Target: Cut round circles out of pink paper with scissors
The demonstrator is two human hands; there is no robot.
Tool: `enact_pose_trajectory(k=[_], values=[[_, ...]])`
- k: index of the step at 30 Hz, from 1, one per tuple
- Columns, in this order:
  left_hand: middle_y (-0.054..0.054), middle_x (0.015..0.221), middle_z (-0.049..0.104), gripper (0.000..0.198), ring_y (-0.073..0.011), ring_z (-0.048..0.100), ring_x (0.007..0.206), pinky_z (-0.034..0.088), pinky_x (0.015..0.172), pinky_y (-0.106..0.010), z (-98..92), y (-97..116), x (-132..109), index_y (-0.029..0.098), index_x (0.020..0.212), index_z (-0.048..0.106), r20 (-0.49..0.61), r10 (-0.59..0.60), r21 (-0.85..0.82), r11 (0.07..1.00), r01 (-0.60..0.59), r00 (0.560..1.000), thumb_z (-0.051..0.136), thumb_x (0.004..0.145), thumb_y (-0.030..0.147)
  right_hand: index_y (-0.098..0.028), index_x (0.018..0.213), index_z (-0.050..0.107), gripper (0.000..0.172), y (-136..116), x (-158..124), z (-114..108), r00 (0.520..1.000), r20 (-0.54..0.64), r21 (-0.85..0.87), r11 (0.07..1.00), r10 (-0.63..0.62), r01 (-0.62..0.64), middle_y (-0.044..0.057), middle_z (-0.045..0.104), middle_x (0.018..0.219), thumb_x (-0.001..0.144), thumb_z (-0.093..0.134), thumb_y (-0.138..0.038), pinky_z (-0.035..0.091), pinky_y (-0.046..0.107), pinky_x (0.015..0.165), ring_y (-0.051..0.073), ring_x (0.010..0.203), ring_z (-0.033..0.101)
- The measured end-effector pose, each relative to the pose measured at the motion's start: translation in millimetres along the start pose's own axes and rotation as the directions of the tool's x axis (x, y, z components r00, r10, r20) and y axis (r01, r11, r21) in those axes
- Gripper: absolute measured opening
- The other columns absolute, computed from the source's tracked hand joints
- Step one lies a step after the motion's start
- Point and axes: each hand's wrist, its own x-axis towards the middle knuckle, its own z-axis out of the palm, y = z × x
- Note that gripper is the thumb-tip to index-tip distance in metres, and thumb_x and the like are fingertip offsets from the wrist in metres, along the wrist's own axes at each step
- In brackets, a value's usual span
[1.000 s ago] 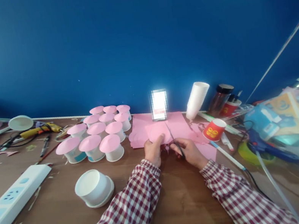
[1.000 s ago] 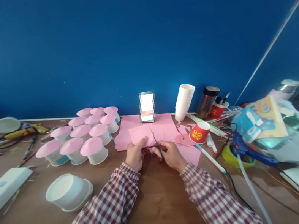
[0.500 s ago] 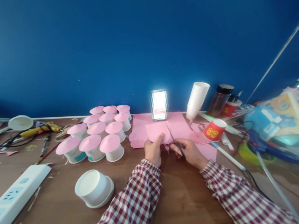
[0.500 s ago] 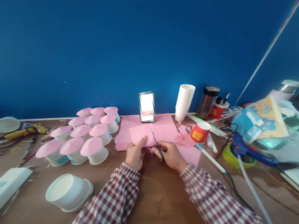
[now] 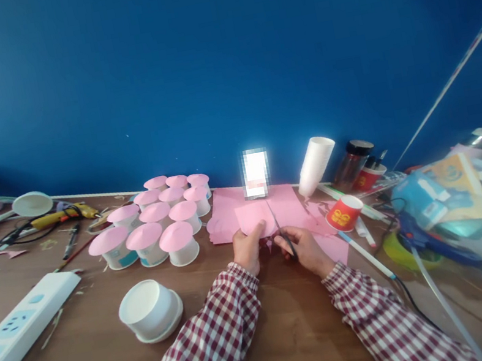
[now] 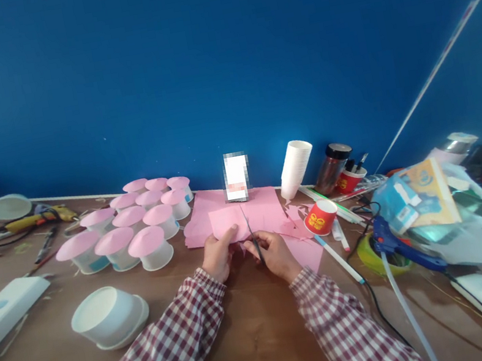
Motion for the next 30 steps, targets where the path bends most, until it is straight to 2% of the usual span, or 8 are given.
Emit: enact_pose_trajectory(k=[8,14,20,30], values=[[-0.007,0.062,0.063,0.041,-0.0121,0.055,0.045,0.041,0.039,-0.022,0.0,1.8,-0.3,0.007,0.082,0.063,0.0,-0.006,-0.036,0.999,0.006,1.0,0.079,0.055,0.033,-0.016,0.069,0.058,0.03,-6.3,-1.1,0.0,1.0,0.014,-0.018,1.0,-0.007,0.007,-0.004,0.049,0.053,0.075,0.065,-0.044,0.04,0.019,0.042,0.009,0.046,0.046],[-0.004,0.058,0.061,0.039,-0.0113,0.053,0.042,0.04,0.038,-0.023,1.9,4.6,-3.4,0.008,0.078,0.062,0.013,0.002,-0.064,0.998,-0.001,1.0,0.079,0.054,0.033,-0.016,0.067,0.058,0.029,-3.5,-0.6,-0.7,1.0,0.017,-0.022,1.0,-0.015,0.015,-0.004,0.047,0.053,0.076,0.065,-0.043,0.041,0.02,0.043,0.009,0.046,0.043],[-0.005,0.062,0.062,0.041,-0.0105,0.053,0.044,0.041,0.04,-0.023,1.8,4.5,-2.8,0.007,0.08,0.063,0.002,0.0,-0.083,0.997,0.0,1.0,0.08,0.052,0.032,-0.016,0.065,0.057,0.031,-5.3,-0.7,-0.2,1.0,0.017,-0.034,0.999,0.0,0.001,-0.004,0.047,0.052,0.074,0.065,-0.045,0.041,0.02,0.043,0.009,0.046,0.043],[-0.003,0.059,0.06,0.042,-0.0088,0.05,0.041,0.038,0.038,-0.022,0.0,2.0,-0.8,0.008,0.079,0.062,-0.016,0.002,-0.053,0.999,-0.002,1.0,0.08,0.052,0.035,-0.016,0.063,0.056,0.031,-6.4,-1.5,1.1,1.0,0.009,-0.019,1.0,0.003,-0.002,-0.004,0.048,0.052,0.074,0.066,-0.044,0.039,0.02,0.042,0.008,0.045,0.043]])
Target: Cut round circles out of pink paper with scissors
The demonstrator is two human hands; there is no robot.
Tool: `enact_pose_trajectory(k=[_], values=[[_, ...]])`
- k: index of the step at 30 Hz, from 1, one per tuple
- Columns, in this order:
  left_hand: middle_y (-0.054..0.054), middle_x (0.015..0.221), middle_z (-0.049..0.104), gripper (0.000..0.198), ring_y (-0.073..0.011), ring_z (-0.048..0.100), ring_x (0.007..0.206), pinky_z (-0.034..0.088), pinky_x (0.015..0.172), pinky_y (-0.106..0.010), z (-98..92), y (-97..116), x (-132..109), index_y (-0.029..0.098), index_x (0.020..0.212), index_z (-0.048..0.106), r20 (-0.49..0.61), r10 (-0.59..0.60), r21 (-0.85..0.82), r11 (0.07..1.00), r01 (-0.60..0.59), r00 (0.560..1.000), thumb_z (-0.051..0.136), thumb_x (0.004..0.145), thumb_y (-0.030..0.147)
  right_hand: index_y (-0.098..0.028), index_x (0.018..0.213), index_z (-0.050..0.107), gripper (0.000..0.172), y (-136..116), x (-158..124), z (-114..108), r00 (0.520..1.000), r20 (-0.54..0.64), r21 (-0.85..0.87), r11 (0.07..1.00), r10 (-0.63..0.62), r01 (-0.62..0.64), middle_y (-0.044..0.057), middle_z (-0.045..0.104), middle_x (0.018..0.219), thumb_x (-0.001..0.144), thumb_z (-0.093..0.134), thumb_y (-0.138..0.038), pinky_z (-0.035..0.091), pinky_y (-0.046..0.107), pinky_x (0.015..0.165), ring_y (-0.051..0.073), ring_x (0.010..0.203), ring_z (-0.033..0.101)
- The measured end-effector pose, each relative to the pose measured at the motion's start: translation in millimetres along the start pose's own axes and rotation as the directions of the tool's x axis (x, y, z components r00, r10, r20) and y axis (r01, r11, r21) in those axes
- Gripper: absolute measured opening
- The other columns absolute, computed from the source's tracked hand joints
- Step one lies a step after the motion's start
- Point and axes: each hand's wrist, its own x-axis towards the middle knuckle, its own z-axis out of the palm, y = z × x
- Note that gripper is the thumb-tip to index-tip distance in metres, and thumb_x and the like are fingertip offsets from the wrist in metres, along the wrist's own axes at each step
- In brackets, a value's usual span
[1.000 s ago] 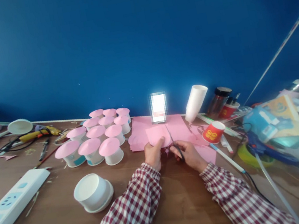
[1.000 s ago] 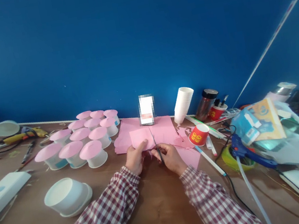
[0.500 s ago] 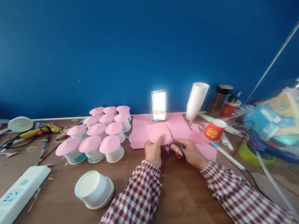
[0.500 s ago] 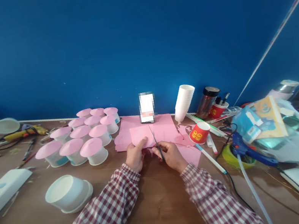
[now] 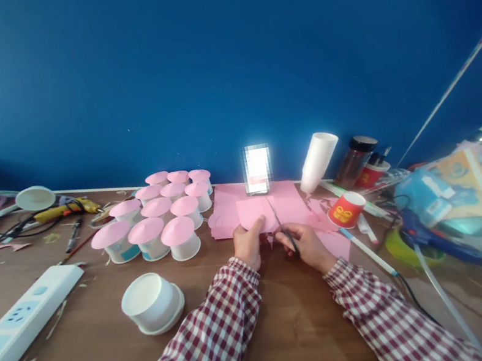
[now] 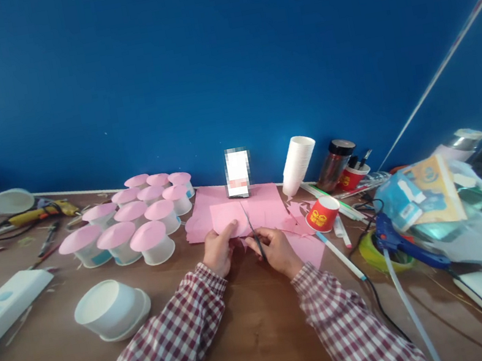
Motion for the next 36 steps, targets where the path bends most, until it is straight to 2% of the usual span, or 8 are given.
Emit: enact_pose_trajectory(k=[13,20,24,36], values=[[-0.004,0.058,0.06,0.037,-0.0114,0.053,0.044,0.04,0.041,-0.023,1.2,0.9,-1.4,0.008,0.073,0.061,0.003,0.022,0.027,0.999,-0.022,1.0,0.08,0.053,0.034,-0.015,0.076,0.061,0.03,4.9,1.2,-0.4,1.0,-0.008,0.002,1.0,0.014,-0.014,-0.004,0.051,0.054,0.074,0.066,-0.045,0.042,0.02,0.042,0.009,0.046,0.047],[-0.009,0.069,0.066,0.037,-0.015,0.06,0.053,0.044,0.044,-0.024,0.8,-3.4,-1.1,0.007,0.08,0.063,0.036,0.024,0.034,0.999,-0.025,0.999,0.078,0.057,0.032,-0.016,0.078,0.061,0.028,5.7,1.4,-1.0,1.0,0.001,0.017,1.0,-0.022,0.022,-0.004,0.052,0.055,0.075,0.065,-0.043,0.043,0.021,0.044,0.01,0.047,0.049],[-0.012,0.075,0.067,0.041,-0.0153,0.061,0.055,0.044,0.045,-0.024,0.5,-3.7,-0.6,0.007,0.084,0.064,0.027,0.03,0.026,0.999,-0.03,0.999,0.079,0.056,0.033,-0.016,0.073,0.06,0.03,1.3,0.0,-0.6,1.0,0.001,0.016,1.0,-0.014,0.014,-0.003,0.052,0.054,0.075,0.065,-0.045,0.042,0.021,0.043,0.01,0.046,0.048],[-0.008,0.063,0.064,0.038,-0.0141,0.057,0.046,0.041,0.039,-0.024,1.2,-0.4,-1.6,0.007,0.079,0.062,0.001,0.005,0.021,1.0,-0.005,1.0,0.079,0.055,0.032,-0.016,0.073,0.061,0.026,2.3,0.2,-1.2,1.0,-0.002,-0.012,1.0,-0.025,0.025,-0.003,0.049,0.054,0.076,0.065,-0.042,0.04,0.021,0.043,0.009,0.046,0.044]])
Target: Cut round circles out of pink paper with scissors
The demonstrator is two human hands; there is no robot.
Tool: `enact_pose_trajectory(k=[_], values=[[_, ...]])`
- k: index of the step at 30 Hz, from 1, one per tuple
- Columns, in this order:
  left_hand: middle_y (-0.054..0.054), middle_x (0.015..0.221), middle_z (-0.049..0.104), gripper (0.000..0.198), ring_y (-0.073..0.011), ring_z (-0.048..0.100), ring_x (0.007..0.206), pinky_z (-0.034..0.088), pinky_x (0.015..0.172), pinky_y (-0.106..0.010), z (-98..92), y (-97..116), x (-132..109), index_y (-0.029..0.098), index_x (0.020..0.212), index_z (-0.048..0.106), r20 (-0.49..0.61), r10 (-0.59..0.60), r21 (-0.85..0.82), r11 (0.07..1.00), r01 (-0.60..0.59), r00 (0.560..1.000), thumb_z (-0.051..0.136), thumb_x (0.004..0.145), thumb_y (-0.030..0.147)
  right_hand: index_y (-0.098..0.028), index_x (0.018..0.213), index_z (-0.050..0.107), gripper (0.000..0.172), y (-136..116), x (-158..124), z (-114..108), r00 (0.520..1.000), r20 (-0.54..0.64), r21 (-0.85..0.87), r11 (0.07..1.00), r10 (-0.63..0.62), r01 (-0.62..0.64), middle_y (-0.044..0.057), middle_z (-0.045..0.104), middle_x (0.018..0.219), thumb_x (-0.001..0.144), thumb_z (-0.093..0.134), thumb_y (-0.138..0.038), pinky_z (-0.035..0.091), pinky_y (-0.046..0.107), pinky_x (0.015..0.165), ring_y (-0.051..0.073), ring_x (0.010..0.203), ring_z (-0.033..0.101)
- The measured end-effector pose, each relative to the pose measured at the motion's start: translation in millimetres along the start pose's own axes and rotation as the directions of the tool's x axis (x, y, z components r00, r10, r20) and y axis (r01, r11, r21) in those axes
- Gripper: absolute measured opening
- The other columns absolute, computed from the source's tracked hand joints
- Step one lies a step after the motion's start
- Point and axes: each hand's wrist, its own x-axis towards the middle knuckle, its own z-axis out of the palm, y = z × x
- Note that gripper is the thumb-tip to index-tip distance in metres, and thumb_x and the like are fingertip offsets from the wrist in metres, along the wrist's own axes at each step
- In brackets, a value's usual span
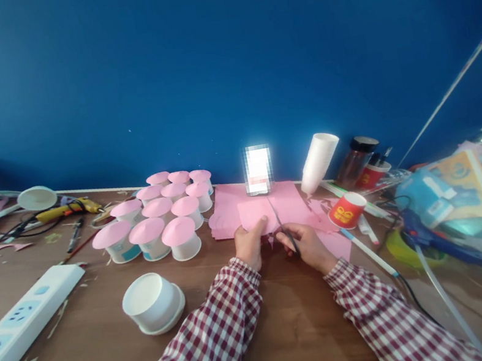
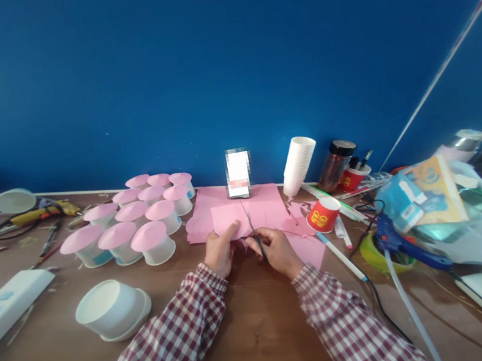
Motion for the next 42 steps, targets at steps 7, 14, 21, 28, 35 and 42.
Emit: enact_pose_trajectory(k=[7,14,21,28,35,42], values=[[-0.005,0.057,0.06,0.037,-0.012,0.052,0.041,0.039,0.037,-0.024,0.6,2,-1,0.007,0.075,0.06,0.017,-0.006,0.001,1.0,0.006,1.0,0.079,0.055,0.033,-0.016,0.075,0.062,0.026,2,0,0,1.0,0.003,0.0,1.0,0.009,-0.009,-0.003,0.049,0.054,0.076,0.065,-0.042,0.04,0.021,0.042,0.01,0.046,0.045],[-0.005,0.058,0.061,0.038,-0.0135,0.055,0.044,0.041,0.039,-0.024,0.6,2,-1,0.007,0.075,0.061,0.0,0.004,-0.022,1.0,-0.004,1.0,0.079,0.054,0.033,-0.015,0.072,0.061,0.027,-1,0,0,1.0,0.002,-0.008,1.0,0.022,-0.022,-0.004,0.049,0.053,0.075,0.066,-0.042,0.04,0.02,0.042,0.009,0.045,0.044],[-0.006,0.06,0.062,0.038,-0.0124,0.055,0.044,0.041,0.039,-0.023,0.3,3,0,0.007,0.075,0.062,0.003,0.013,-0.017,1.0,-0.013,1.0,0.079,0.054,0.033,-0.015,0.075,0.062,0.026,3,0,0,1.0,0.005,0.001,1.0,0.021,-0.021,-0.004,0.048,0.054,0.076,0.065,-0.041,0.04,0.019,0.042,0.008,0.045,0.044],[-0.005,0.061,0.062,0.038,-0.0111,0.053,0.044,0.042,0.04,-0.023,-0.2,2,1,0.007,0.077,0.062,-0.002,0.007,-0.032,0.999,-0.007,1.0,0.079,0.054,0.033,-0.016,0.075,0.063,0.027,5,1,-1,1.0,0.003,-0.004,1.0,0.016,-0.016,-0.003,0.049,0.055,0.075,0.066,-0.043,0.04,0.02,0.042,0.009,0.046,0.045],[-0.005,0.062,0.062,0.036,-0.0112,0.054,0.045,0.041,0.041,-0.023,-1.4,0,2,0.008,0.076,0.062,-0.002,0.017,-0.009,1.0,-0.017,1.0,0.078,0.056,0.032,-0.015,0.079,0.063,0.028,7,2,0,1.0,0.008,-0.004,1.0,0.024,-0.024,-0.004,0.049,0.054,0.075,0.066,-0.043,0.041,0.02,0.041,0.008,0.045,0.045],[-0.007,0.063,0.063,0.035,-0.014,0.057,0.048,0.041,0.04,-0.023,-1.8,-2,3,0.007,0.078,0.062,-0.003,0.017,0.021,1.0,-0.017,1.0,0.077,0.057,0.032,-0.016,0.079,0.062,0.029,7,1,-1,0.999,0.02,0.018,0.999,0.028,-0.029,-0.004,0.051,0.055,0.075,0.066,-0.044,0.043,0.021,0.044,0.009,0.047,0.047]])
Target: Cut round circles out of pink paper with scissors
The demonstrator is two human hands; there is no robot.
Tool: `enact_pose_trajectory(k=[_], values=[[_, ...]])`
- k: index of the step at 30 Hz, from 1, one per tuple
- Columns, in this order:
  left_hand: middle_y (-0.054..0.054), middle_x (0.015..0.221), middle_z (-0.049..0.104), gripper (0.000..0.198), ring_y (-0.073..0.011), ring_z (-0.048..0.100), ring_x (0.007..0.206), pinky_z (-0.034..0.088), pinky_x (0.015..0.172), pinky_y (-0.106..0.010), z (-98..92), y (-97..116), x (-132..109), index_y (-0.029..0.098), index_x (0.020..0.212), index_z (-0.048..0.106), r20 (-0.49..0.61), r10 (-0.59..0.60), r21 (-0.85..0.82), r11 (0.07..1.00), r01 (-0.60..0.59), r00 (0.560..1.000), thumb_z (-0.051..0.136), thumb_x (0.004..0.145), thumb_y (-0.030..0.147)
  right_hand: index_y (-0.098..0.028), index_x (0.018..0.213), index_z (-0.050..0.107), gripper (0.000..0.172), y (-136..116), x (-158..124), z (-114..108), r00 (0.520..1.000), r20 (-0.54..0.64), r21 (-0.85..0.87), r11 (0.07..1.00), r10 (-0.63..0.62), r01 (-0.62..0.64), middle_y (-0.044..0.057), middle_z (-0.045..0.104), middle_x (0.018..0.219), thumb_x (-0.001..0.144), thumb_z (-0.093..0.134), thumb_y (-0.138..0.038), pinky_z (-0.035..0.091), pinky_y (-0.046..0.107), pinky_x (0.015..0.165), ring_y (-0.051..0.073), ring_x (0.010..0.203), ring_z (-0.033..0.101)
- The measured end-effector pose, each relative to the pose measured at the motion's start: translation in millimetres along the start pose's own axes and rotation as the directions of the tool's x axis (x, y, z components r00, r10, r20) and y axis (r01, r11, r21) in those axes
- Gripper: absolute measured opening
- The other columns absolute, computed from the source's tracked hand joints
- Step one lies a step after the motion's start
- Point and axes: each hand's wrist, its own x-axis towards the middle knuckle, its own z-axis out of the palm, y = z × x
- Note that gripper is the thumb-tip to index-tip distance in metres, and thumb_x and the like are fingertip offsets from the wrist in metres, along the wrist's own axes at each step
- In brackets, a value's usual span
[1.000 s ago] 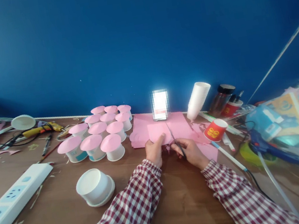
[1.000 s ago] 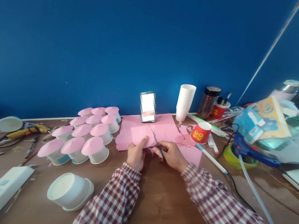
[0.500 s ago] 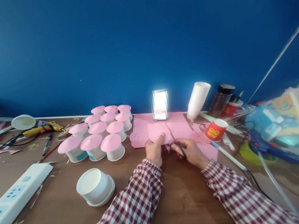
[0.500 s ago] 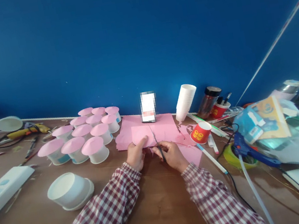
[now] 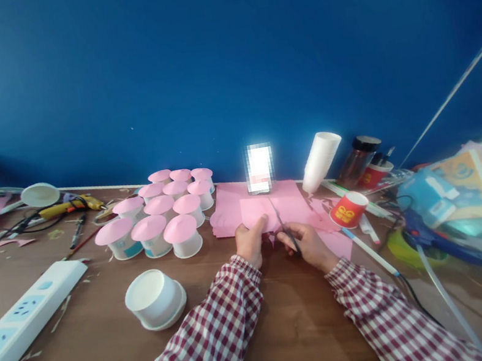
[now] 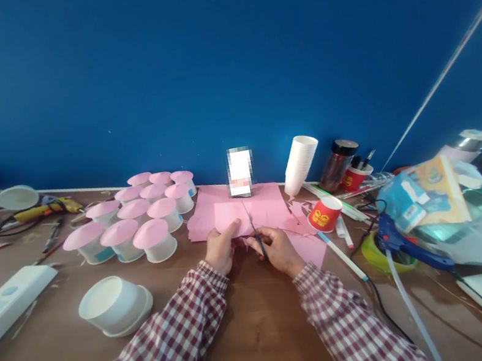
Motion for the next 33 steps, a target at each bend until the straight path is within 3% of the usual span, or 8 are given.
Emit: enact_pose_trajectory(k=[33], values=[[-0.004,0.06,0.06,0.035,-0.0098,0.052,0.042,0.039,0.039,-0.022,1.2,3.1,-1.8,0.008,0.075,0.062,0.007,-0.003,-0.022,1.0,0.003,1.0,0.078,0.055,0.033,-0.015,0.079,0.065,0.028,-1.0,0.9,-0.3,1.0,-0.018,-0.041,0.999,-0.005,0.004,-0.003,0.05,0.053,0.075,0.065,-0.043,0.041,0.021,0.041,0.009,0.044,0.046]])
